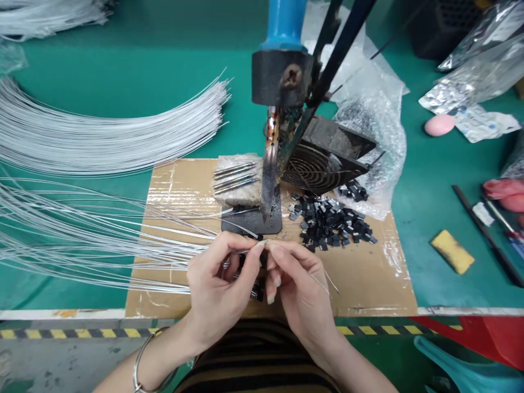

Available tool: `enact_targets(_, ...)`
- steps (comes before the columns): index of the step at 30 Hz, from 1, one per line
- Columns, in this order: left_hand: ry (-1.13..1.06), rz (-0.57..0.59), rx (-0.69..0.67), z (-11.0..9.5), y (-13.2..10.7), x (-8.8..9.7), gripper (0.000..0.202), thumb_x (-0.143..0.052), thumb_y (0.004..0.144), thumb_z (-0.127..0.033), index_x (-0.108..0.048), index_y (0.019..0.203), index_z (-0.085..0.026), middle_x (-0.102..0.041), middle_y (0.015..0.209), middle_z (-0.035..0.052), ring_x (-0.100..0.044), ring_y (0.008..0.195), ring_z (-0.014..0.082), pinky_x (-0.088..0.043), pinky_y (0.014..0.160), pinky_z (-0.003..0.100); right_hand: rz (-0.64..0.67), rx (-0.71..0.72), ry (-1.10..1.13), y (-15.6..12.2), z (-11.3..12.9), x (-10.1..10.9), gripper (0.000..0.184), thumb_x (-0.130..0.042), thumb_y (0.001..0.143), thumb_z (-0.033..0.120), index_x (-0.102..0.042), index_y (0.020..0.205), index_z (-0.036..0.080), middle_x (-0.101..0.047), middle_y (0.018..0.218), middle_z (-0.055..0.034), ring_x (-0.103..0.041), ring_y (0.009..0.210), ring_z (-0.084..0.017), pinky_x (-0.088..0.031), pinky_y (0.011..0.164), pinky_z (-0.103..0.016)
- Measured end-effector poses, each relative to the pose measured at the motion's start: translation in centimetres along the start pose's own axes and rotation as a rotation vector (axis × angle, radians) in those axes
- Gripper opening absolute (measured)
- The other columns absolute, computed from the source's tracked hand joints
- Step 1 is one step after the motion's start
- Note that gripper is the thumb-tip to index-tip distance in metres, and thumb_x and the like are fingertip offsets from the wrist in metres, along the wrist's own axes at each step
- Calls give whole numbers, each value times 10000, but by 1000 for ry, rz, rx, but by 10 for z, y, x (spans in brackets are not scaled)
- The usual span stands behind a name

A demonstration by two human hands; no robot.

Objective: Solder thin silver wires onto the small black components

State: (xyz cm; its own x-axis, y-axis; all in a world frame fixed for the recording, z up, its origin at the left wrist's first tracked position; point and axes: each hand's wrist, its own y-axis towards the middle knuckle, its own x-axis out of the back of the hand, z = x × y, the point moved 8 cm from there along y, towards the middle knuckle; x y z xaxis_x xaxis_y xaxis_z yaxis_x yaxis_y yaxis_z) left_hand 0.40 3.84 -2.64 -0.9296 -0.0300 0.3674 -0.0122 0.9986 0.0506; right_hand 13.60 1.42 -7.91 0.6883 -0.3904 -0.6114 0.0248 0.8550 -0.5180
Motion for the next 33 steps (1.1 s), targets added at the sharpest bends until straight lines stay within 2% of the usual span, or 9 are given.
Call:
enact_targets(5, 0, 14, 60, 3, 4, 0, 56, -739, 954, -200, -748, 903, -220, -731, 701, -12, -589, 549, 93, -423, 501, 204, 31, 9, -43, 0, 4, 2, 137, -863, 858, 367, -884, 877, 233, -717, 694, 5, -587, 424, -80, -555, 381, -186)
enact_targets(8, -11, -13, 102, 4, 11, 5, 52, -759, 923, -187, -756, 879, -216, -740, 715, -14, -584, 557, 83, -424, 505, 187, 77, 85, -122, -2, 25, 14, 471, -624, 995, 598, -897, 984, 215, -764, 817, -84, -695, 633, -183, -624, 429, -271)
enact_targets(11, -38, -39, 142, 4, 17, 12, 45, -774, 895, -178, -779, 895, -223, -730, 711, -26, -563, 567, 76, -434, 517, 168, -38, 305, -286, -9, 62, 44, 685, -367, 1087, 626, -901, 992, 209, -771, 814, -107, -690, 649, -189, -617, 466, -278)
enact_targets(13, -40, -29, 156, 5, 19, 14, 60, -776, 890, -178, -795, 917, -228, -739, 731, -22, -575, 592, 81, -446, 533, 166, -136, 451, -447, -17, 83, 60, 617, -425, 1089, 582, -904, 940, 223, -757, 774, -95, -684, 632, -188, -592, 471, -281)
enact_targets(15, -23, -14, 156, 5, 20, 15, 61, -773, 891, -182, -804, 910, -231, -743, 740, -15, -578, 604, 85, -437, 532, 169, -231, 532, -695, -23, 94, 67, 410, -578, 1067, 462, -894, 932, 240, -755, 768, -69, -680, 629, -177, -571, 505, -282)
enact_targets(19, -18, 0, 137, 2, 22, 15, 65, -769, 888, -182, -794, 879, -241, -733, 726, -32, -555, 592, 73, -428, 533, 156, -223, 692, -1216, -29, 93, 51, 82, -776, 964, 279, -838, 967, 225, -751, 803, -29, -639, 581, -127, -544, 542, -268)
enact_targets(23, -14, 6, 134, -2, 24, 14, 70, -771, 873, -176, -776, 842, -238, -716, 696, -53, -507, 555, 59, -406, 514, 146, -212, 910, -1537, -38, 85, 38, 90, -828, 919, 231, -750, 946, 193, -704, 796, 0, -586, 547, -96, -554, 555, -246)
enact_targets(29, -19, 24, 138, -1, 22, 13, 74, -768, 886, -184, -770, 833, -237, -684, 673, -54, -456, 533, 65, -350, 481, 171, -143, 1041, -1649, -41, 79, 35, 83, -769, 953, 122, -745, 1026, 153, -758, 903, -60, -746, 771, -149, -637, 805, -262)
enact_targets(33, -16, 39, 126, 3, 20, 12, 80, -759, 920, -203, -775, 855, -248, -664, 684, -51, -451, 544, 71, -333, 491, 194, -122, 1045, -1578, -40, 79, 34, 98, -747, 958, 82, -771, 1025, 149, -763, 817, -43, -726, 680, -125, -635, 744, -235)
